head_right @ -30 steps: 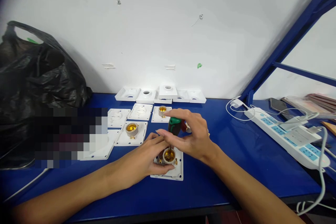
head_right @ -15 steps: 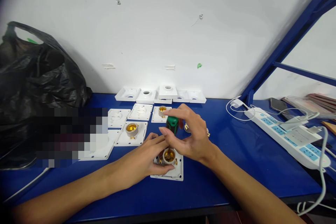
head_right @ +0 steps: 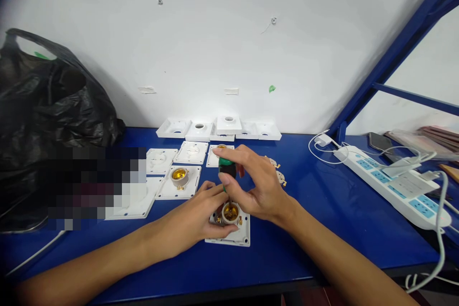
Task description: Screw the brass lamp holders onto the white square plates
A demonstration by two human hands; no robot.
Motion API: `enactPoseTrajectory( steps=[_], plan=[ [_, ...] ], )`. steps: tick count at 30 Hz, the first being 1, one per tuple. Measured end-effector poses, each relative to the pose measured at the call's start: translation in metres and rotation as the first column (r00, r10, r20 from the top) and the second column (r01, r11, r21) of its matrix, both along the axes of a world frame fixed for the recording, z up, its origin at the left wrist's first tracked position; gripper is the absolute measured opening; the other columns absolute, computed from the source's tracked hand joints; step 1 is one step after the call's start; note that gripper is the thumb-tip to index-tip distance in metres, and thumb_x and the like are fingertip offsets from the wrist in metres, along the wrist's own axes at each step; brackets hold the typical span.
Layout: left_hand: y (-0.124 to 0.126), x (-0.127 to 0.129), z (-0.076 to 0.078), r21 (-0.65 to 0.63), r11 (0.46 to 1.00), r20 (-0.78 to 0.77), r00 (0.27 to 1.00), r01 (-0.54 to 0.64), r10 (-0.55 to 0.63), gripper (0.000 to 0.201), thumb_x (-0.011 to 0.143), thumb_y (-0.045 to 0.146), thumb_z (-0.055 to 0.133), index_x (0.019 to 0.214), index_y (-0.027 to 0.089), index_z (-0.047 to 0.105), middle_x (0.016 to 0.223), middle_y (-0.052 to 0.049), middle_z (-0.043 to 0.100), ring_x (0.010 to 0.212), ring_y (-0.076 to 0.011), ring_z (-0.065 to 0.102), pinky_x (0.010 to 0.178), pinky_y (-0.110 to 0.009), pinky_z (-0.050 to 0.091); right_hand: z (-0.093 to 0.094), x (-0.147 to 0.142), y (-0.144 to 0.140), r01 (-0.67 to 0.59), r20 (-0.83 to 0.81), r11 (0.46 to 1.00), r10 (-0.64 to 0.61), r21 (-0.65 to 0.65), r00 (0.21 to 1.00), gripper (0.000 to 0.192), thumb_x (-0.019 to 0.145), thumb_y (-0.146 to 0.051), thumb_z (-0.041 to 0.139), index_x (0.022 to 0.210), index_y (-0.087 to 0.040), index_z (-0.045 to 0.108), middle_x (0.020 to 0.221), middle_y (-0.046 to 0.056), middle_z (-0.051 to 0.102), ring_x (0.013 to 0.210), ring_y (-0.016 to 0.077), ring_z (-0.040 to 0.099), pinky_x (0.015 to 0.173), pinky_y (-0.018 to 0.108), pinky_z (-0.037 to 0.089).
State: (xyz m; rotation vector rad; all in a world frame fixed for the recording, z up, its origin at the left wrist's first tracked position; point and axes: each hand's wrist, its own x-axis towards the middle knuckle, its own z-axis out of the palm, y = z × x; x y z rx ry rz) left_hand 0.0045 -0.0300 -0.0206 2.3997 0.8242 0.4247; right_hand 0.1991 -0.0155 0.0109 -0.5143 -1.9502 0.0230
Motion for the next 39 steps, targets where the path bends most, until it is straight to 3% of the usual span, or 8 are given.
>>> enactPoseTrajectory(
  steps=[4, 7, 11, 15, 20, 26, 32, 39],
  plan=[
    [0.0, -0.001, -0.002, 0.008, 1.0, 0.023, 1.0, 0.007, -0.007, 0.029, 0.097, 0.04, 0.076, 0.118, 0.023, 0.065, 0.116, -0.005, 0.067, 0.095, -0.0247, 0.057, 0.096, -0.042, 0.047, -0.001, -0.001, 0.001, 0.005, -0.052, 0.999, -0.003, 0.032, 0.999, 0.05, 0.091, -0.016, 0.074, 0.138, -0.026, 0.06, 0.091, 0.001, 0.068, 0.071, 0.0164, 0.057, 0.056, 0.031, 0.048],
    [0.001, -0.001, -0.004, 0.003, 1.0, 0.009, 1.0, 0.006, -0.006, 0.031, 0.097, 0.043, 0.075, 0.119, 0.023, 0.065, 0.116, -0.005, 0.067, 0.097, -0.0259, 0.056, 0.095, -0.042, 0.046, -0.001, -0.001, 0.0, -0.02, -0.042, 1.0, 0.02, -0.012, 0.999, 0.043, 0.096, -0.018, 0.066, 0.138, -0.026, 0.06, 0.096, 0.002, 0.07, 0.072, 0.0164, 0.059, 0.059, 0.033, 0.051],
    [0.001, -0.001, -0.004, -0.004, 1.0, -0.022, 1.0, -0.001, 0.001, 0.034, 0.095, 0.043, 0.078, 0.119, 0.024, 0.064, 0.117, -0.005, 0.066, 0.098, -0.027, 0.053, 0.095, -0.043, 0.046, 0.0, -0.001, 0.0, 0.026, -0.108, 1.0, -0.025, 0.008, 0.994, 0.041, 0.095, -0.018, 0.068, 0.134, -0.029, 0.061, 0.082, -0.003, 0.063, 0.06, 0.014, 0.055, 0.052, 0.03, 0.048],
    [0.0, 0.0, -0.002, -0.004, 1.0, -0.029, 1.0, -0.012, 0.012, 0.032, 0.094, 0.042, 0.079, 0.116, 0.023, 0.065, 0.115, -0.005, 0.066, 0.093, -0.025, 0.051, 0.092, -0.041, 0.047, -0.003, 0.0, 0.0, -0.028, -0.091, 0.998, 0.023, -0.054, 0.996, 0.037, 0.1, -0.022, 0.059, 0.137, -0.028, 0.06, 0.087, 0.0, 0.066, 0.066, 0.0162, 0.061, 0.056, 0.032, 0.053],
    [0.0, 0.0, 0.0, 0.001, 1.0, -0.027, 1.0, -0.003, 0.003, 0.032, 0.095, 0.042, 0.078, 0.117, 0.023, 0.065, 0.118, -0.006, 0.066, 0.095, -0.0252, 0.051, 0.094, -0.042, 0.046, -0.006, 0.0, 0.0, 0.074, -0.173, 0.997, -0.074, -0.004, 0.982, 0.04, 0.093, -0.02, 0.071, 0.131, -0.03, 0.06, 0.086, -0.003, 0.062, 0.059, 0.0127, 0.055, 0.049, 0.028, 0.049],
    [0.0, 0.0, 0.001, -0.019, 1.0, -0.036, 0.999, 0.0, -0.001, 0.031, 0.095, 0.041, 0.078, 0.115, 0.022, 0.065, 0.113, -0.005, 0.066, 0.096, -0.0256, 0.052, 0.095, -0.043, 0.046, -0.006, 0.0, 0.001, -0.051, -0.095, 0.997, 0.045, -0.057, 0.994, 0.036, 0.1, -0.022, 0.059, 0.136, -0.027, 0.058, 0.089, 0.001, 0.065, 0.07, 0.0171, 0.062, 0.056, 0.033, 0.055],
    [0.0, 0.0, 0.001, 0.009, 1.0, -0.034, 0.999, 0.007, -0.007, 0.033, 0.095, 0.042, 0.078, 0.119, 0.024, 0.065, 0.117, -0.006, 0.066, 0.096, -0.026, 0.053, 0.095, -0.043, 0.046, -0.011, 0.002, -0.001, 0.107, -0.141, 0.994, -0.107, -0.013, 0.984, 0.039, 0.095, -0.024, 0.069, 0.132, -0.03, 0.058, 0.094, 0.0, 0.069, 0.059, 0.0132, 0.057, 0.052, 0.03, 0.053],
    [0.001, -0.001, -0.003, 0.028, 1.0, -0.024, 1.0, 0.003, -0.002, 0.033, 0.095, 0.044, 0.077, 0.117, 0.023, 0.064, 0.115, -0.006, 0.065, 0.092, -0.0246, 0.05, 0.091, -0.042, 0.046, -0.013, 0.001, 0.001, -0.026, -0.171, 0.997, 0.014, -0.068, 0.985, 0.031, 0.1, -0.027, 0.062, 0.13, -0.028, 0.056, 0.097, 0.003, 0.067, 0.074, 0.0185, 0.067, 0.063, 0.037, 0.06]
  ],
)
